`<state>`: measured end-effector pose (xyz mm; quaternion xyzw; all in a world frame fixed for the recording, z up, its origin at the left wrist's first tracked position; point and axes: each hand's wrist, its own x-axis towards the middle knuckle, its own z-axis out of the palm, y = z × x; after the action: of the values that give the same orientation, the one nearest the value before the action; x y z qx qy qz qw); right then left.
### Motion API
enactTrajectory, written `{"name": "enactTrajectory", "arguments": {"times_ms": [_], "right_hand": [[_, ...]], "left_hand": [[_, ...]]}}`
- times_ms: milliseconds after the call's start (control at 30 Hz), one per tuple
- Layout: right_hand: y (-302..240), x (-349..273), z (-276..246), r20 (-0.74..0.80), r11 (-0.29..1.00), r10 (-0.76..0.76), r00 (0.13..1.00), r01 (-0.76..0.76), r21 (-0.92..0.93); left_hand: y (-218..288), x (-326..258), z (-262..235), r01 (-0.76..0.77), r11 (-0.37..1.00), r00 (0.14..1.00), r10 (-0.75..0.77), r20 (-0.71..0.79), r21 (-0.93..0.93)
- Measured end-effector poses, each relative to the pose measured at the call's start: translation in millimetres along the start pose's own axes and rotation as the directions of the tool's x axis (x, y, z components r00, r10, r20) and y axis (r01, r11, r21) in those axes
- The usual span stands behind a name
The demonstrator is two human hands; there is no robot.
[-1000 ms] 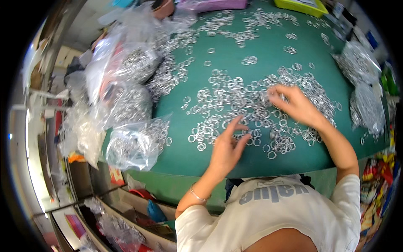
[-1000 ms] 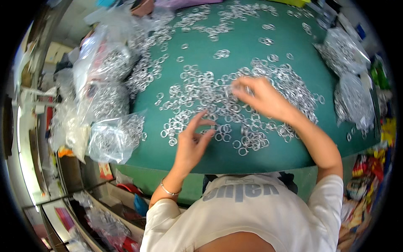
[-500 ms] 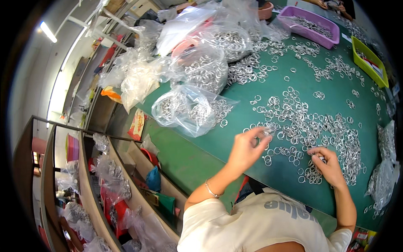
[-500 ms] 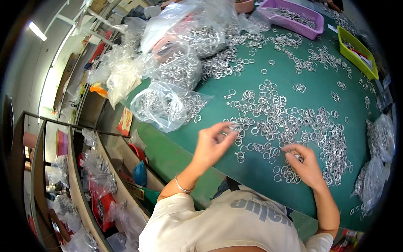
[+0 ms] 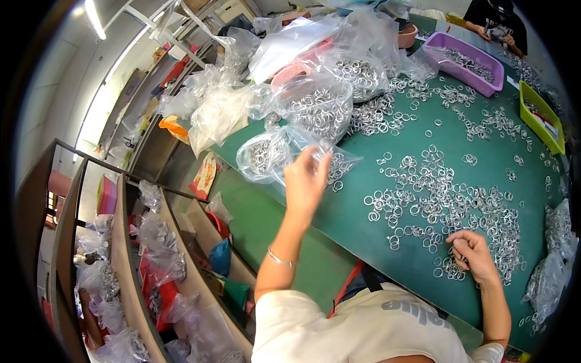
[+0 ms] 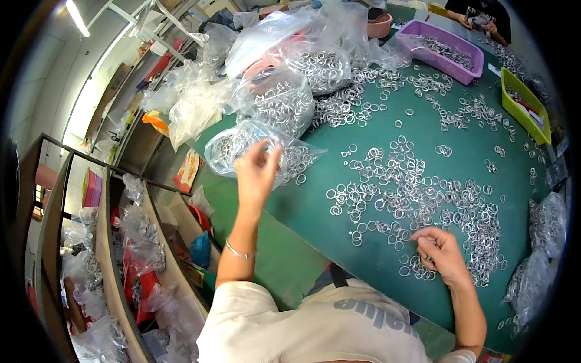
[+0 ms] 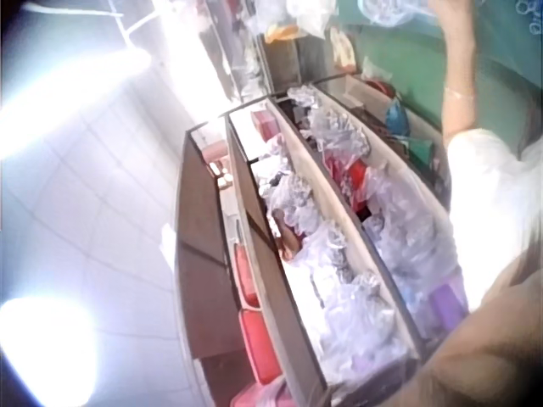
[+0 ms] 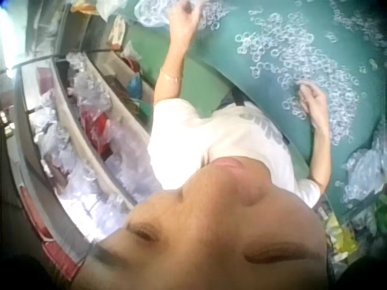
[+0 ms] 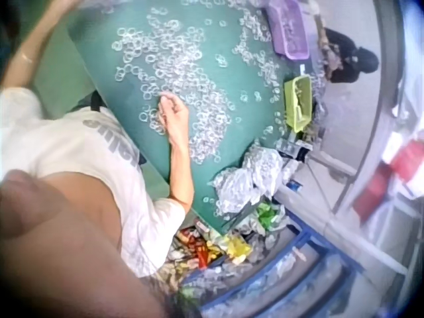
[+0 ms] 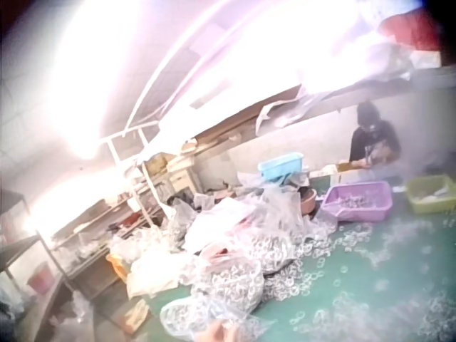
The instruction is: The person gathers metal rings on a green workbench by hand, picking them up individually and in small clusters before placing them into plastic bags.
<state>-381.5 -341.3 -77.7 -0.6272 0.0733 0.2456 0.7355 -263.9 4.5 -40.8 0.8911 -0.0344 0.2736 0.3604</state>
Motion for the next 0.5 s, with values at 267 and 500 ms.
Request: {"name": "enactTrajectory", "arguments": {"times_ms": [267,500], "right_hand": [[-4.1,-5.5,-3.4,-0.003,0.966,-0.002,1.000,0.003,0.258],[-14.1,-5.5,2.2,-0.061,0.643,0.107,0.992,-0.022,0.766]], "left_hand": [[31.9,98.9,-12.2,-0.132,0.987,0.973,0.147,-0.178,0.095],[46.6,-23.4,42.2,0.910,-0.363,0.322,0.318,0.892,-0.199]]}}
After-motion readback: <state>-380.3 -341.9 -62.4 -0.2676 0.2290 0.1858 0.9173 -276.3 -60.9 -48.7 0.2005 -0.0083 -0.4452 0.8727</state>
